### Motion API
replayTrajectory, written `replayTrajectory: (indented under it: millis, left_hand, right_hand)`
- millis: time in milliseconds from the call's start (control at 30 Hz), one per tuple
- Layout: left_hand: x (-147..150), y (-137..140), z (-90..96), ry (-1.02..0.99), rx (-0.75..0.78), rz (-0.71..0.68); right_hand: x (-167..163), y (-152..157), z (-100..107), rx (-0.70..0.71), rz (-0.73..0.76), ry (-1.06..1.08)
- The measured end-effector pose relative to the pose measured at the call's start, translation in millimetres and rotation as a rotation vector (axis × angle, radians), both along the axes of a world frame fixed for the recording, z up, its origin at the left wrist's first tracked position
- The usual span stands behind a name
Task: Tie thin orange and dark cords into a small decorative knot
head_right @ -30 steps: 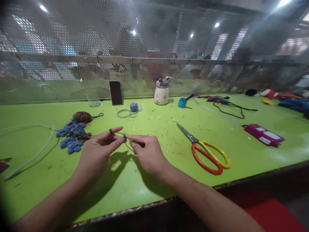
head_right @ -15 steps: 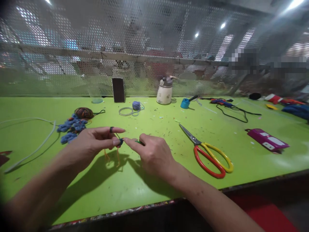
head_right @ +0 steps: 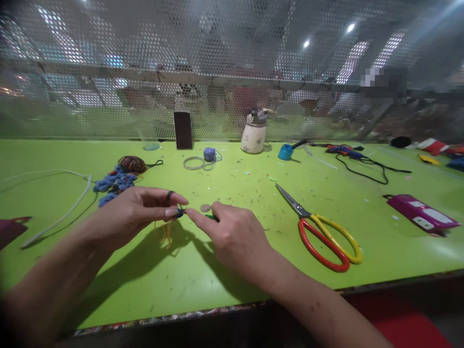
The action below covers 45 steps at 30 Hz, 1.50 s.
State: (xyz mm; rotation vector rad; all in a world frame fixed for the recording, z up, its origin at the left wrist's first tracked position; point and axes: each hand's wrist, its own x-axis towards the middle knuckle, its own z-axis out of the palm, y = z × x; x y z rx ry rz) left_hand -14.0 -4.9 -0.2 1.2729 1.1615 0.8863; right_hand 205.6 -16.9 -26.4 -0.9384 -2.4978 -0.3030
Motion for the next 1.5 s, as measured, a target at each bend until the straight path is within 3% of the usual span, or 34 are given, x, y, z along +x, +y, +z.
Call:
replayTrajectory:
  millis: [167,433,633,833,1100,1333,1500]
  left_hand:
    - [-0.8,0.2,-0.3,0.013,0.024,0.012]
    - [-0.3,1.3,-0.2,0.040,0.087,-0.033]
    - [2.5,0.0,-1.3,0.000,0.104,-0.037]
    - [3.4,-0.6,-4.3,-0.092,0.038,-0.060]
    - [6.7,-5.7,-4.1,-0.080,0.117,-0.061]
    - [7.5,-6.2,-8.6,-0.073,0.089,-0.048]
    - [8.8,-8.0,-9.2,-0.097,0.079,-0.073]
  right_hand:
    - [0.5,-2.2,-0.8,-0.011,-0.001,0.010]
    - [8.0,1.4,7.7,-0.387,0.181,0.238]
    - [6.4,2.8,10.5,-0.549,0.252,0.427]
    - [3.4,1.2,15.2,-0.707,0.194,0.631]
    - [3.2,4.2,13.7,-0.837,0.065,0.718]
    - [1.2,3.2,11.3,-1.019,0.091,0.862]
    - [0.4,4.0,11.6,-0.998,0.081,0.856]
